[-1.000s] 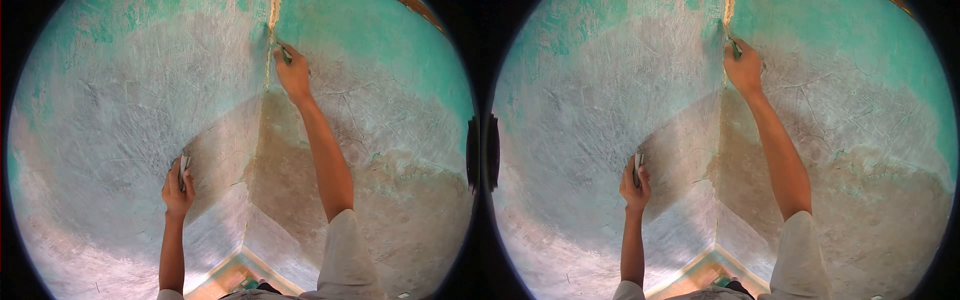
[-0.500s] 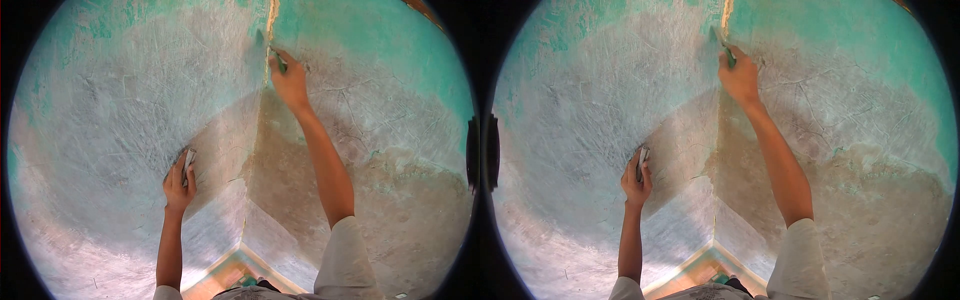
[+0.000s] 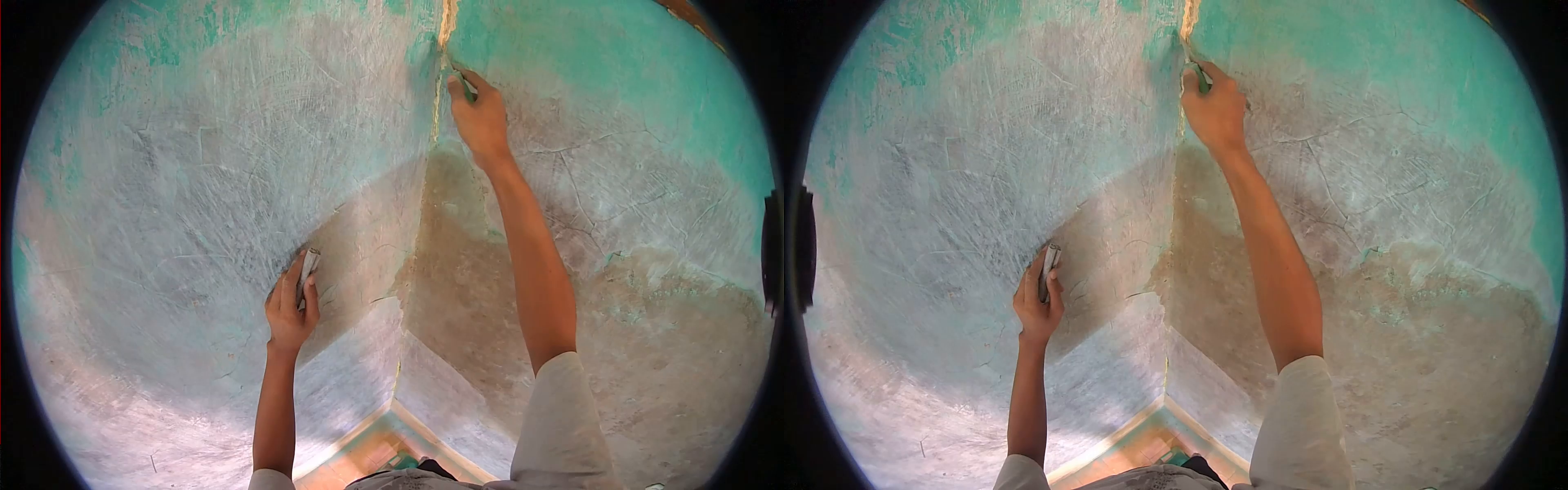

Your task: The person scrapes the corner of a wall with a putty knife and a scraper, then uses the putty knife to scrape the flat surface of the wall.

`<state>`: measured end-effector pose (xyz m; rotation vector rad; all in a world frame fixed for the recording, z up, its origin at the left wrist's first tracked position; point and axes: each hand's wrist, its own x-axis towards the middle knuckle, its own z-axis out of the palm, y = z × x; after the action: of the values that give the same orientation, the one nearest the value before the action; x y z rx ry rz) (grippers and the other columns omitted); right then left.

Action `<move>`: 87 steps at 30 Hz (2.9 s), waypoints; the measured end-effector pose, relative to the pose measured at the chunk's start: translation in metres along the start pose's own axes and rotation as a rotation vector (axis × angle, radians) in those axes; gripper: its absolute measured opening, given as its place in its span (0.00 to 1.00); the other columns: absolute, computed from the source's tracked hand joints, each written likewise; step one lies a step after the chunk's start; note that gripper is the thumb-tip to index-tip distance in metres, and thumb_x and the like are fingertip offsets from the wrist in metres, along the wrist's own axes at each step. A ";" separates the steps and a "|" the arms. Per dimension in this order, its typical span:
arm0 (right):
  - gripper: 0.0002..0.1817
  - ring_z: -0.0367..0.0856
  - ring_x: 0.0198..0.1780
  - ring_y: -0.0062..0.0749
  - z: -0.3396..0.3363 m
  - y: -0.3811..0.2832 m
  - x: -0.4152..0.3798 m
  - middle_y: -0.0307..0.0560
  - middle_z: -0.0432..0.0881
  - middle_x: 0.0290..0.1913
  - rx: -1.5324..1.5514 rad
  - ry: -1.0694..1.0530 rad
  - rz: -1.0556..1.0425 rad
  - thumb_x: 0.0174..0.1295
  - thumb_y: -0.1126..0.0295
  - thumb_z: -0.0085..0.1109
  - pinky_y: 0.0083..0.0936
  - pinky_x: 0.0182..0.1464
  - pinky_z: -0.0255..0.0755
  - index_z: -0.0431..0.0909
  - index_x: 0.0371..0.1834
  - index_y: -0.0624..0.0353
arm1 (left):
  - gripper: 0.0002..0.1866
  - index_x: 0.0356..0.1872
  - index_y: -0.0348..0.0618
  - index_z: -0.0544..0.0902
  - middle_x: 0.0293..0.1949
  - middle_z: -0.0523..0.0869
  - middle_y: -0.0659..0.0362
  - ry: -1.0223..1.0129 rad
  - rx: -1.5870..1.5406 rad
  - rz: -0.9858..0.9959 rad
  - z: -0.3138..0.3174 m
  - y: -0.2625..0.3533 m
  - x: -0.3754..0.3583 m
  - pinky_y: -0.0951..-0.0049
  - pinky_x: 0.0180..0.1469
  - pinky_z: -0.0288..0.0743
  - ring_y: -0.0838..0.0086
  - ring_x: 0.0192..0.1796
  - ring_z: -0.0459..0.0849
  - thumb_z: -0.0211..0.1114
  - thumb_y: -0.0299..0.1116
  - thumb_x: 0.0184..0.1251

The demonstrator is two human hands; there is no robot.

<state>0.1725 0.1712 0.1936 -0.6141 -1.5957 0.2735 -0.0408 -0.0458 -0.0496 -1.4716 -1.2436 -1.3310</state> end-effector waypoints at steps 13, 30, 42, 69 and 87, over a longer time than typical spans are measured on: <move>0.21 0.90 0.46 0.57 0.001 0.002 -0.022 0.67 0.89 0.43 -0.019 -0.033 -0.005 0.71 0.60 0.60 0.40 0.53 0.79 0.85 0.61 0.62 | 0.18 0.66 0.34 0.80 0.39 0.91 0.52 -0.016 -0.139 -0.092 0.031 0.007 0.015 0.76 0.30 0.80 0.77 0.27 0.86 0.61 0.23 0.79; 0.23 0.88 0.37 0.47 -0.002 0.010 -0.003 0.62 0.88 0.35 0.018 -0.015 -0.022 0.71 0.59 0.61 0.39 0.48 0.78 0.84 0.62 0.62 | 0.19 0.63 0.30 0.81 0.39 0.90 0.49 -0.055 -0.156 -0.137 0.028 0.009 0.012 0.72 0.31 0.82 0.72 0.29 0.87 0.65 0.20 0.73; 0.24 0.66 0.28 0.17 -0.002 0.017 -0.005 0.34 0.75 0.26 0.020 -0.035 -0.098 0.76 0.58 0.61 0.24 0.33 0.64 0.82 0.69 0.60 | 0.17 0.64 0.33 0.81 0.37 0.91 0.52 0.023 -0.084 0.018 0.032 0.005 0.015 0.74 0.30 0.80 0.77 0.27 0.87 0.62 0.22 0.77; 0.24 0.85 0.35 0.36 -0.005 0.007 -0.011 0.57 0.87 0.34 -0.039 -0.015 -0.060 0.72 0.57 0.61 0.35 0.46 0.77 0.83 0.64 0.62 | 0.18 0.62 0.30 0.81 0.47 0.91 0.46 -0.052 -0.173 -0.088 0.030 0.005 0.009 0.69 0.36 0.85 0.63 0.35 0.90 0.66 0.21 0.72; 0.23 0.90 0.48 0.48 0.000 0.002 -0.017 0.64 0.90 0.45 -0.034 -0.037 -0.082 0.73 0.58 0.59 0.39 0.55 0.78 0.83 0.65 0.62 | 0.18 0.62 0.29 0.81 0.47 0.91 0.46 -0.068 -0.158 -0.102 0.030 0.005 0.008 0.70 0.37 0.85 0.65 0.36 0.90 0.66 0.20 0.72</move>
<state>0.1733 0.1633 0.1785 -0.5713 -1.6598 0.1980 -0.0297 -0.0165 -0.0461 -1.5928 -1.2966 -1.4860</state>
